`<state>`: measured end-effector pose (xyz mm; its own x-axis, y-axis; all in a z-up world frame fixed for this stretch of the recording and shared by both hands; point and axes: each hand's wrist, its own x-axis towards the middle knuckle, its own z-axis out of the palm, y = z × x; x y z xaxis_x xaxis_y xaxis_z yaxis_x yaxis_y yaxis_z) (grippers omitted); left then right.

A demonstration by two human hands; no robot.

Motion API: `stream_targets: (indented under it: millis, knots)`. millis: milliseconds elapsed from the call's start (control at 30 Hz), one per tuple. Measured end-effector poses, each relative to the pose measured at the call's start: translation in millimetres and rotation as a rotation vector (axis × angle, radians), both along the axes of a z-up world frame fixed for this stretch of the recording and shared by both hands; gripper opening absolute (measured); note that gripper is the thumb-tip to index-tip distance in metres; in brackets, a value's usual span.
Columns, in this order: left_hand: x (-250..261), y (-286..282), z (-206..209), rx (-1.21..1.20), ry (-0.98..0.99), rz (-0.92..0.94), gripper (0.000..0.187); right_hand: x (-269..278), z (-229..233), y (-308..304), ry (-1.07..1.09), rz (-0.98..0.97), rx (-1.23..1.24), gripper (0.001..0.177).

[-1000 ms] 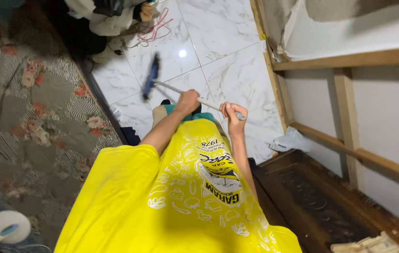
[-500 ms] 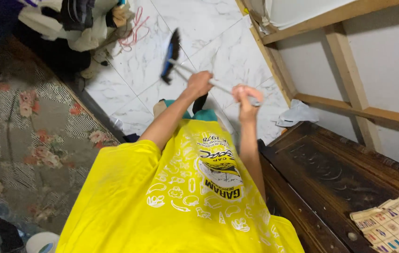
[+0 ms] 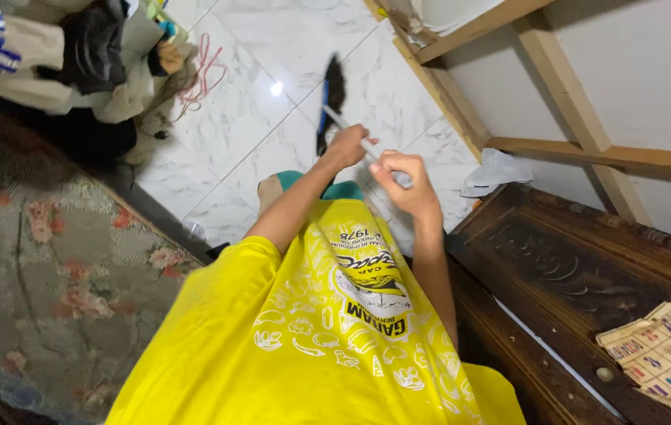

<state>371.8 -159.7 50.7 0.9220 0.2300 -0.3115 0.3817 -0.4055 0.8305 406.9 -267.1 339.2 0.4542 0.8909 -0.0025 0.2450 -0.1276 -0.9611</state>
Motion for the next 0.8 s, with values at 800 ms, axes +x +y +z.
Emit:
stream_targets:
  millis: [800]
  knots:
    - [71.2,-49.3,-23.3,0.094,-0.001,-0.388,0.030,27.5,-25.5,-82.3,-0.076,-0.359,0.049,0.019]
